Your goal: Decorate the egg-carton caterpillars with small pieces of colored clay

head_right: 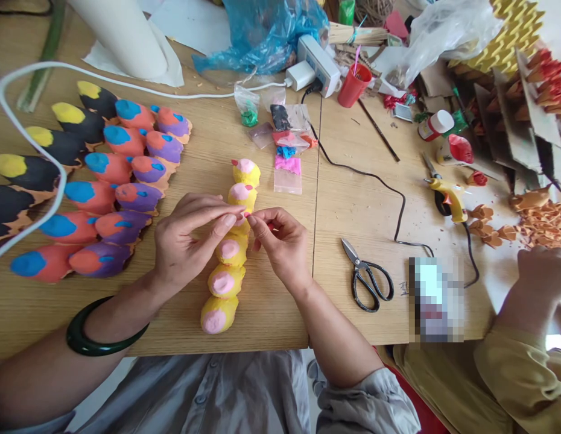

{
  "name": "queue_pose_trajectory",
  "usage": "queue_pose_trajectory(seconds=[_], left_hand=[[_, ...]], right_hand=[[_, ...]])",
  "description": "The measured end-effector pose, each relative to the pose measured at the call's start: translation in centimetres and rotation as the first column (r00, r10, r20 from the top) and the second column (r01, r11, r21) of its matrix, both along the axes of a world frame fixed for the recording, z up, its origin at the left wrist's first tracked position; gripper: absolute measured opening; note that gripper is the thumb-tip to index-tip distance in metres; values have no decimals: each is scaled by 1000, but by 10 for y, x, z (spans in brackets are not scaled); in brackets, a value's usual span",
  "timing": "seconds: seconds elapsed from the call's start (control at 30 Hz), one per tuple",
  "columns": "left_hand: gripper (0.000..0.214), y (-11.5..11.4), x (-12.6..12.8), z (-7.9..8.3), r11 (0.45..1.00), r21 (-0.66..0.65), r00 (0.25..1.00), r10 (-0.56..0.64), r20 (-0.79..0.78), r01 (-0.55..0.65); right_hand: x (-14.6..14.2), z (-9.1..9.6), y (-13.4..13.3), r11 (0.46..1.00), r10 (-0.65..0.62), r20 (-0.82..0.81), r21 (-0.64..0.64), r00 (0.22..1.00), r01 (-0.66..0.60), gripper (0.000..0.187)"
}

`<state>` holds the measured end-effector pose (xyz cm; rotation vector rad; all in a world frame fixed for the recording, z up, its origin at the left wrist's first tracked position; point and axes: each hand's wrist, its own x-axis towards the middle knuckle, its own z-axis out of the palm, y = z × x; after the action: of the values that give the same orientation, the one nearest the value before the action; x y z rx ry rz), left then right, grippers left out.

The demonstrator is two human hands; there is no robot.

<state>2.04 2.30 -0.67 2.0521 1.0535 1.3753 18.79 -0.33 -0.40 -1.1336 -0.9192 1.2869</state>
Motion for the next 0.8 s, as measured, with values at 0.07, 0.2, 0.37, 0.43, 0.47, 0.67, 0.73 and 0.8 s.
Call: queue_pose_trajectory(seconds=[0.07, 0.2, 0.37, 0.43, 0.47, 0.67, 0.73, 0.8], left_hand=[[14, 0, 0, 0, 1000, -10, 1000, 1, -1, -1], [10, 0, 1, -2, 1000, -16, 1000, 4, 15, -4], [12, 1, 1, -1, 998, 48, 999, 44, -29, -43], [14, 1, 0, 0, 997, 68, 997, 47, -55, -43], [14, 1, 0, 0, 997, 70, 997, 48, -61, -43], [25, 0, -3, -1, 997, 11, 994, 73, -79, -73], [23, 0, -3, -2, 998, 0, 997, 60, -50, -60], [17, 0, -1, -2, 998, 15, 998, 55, -12, -54]], right_hand=[[-1, 0, 0, 1000, 8, -6, -7, 1000, -8, 28], [-2, 1, 0, 1000, 28, 44, -15, 999, -27, 35], [-1, 2, -1, 995, 86, 57, -61, 995, -82, 38], [-2, 2, -1, 994, 94, 46, -52, 995, -91, 38], [-2, 1, -1, 995, 91, 40, -47, 995, -89, 37], [-1, 0, 1, 998, 48, 36, -49, 998, -46, 37], [-1, 0, 2, 998, 50, 39, -52, 998, -48, 37], [-1, 0, 1, 997, 64, 37, -53, 997, -62, 36]])
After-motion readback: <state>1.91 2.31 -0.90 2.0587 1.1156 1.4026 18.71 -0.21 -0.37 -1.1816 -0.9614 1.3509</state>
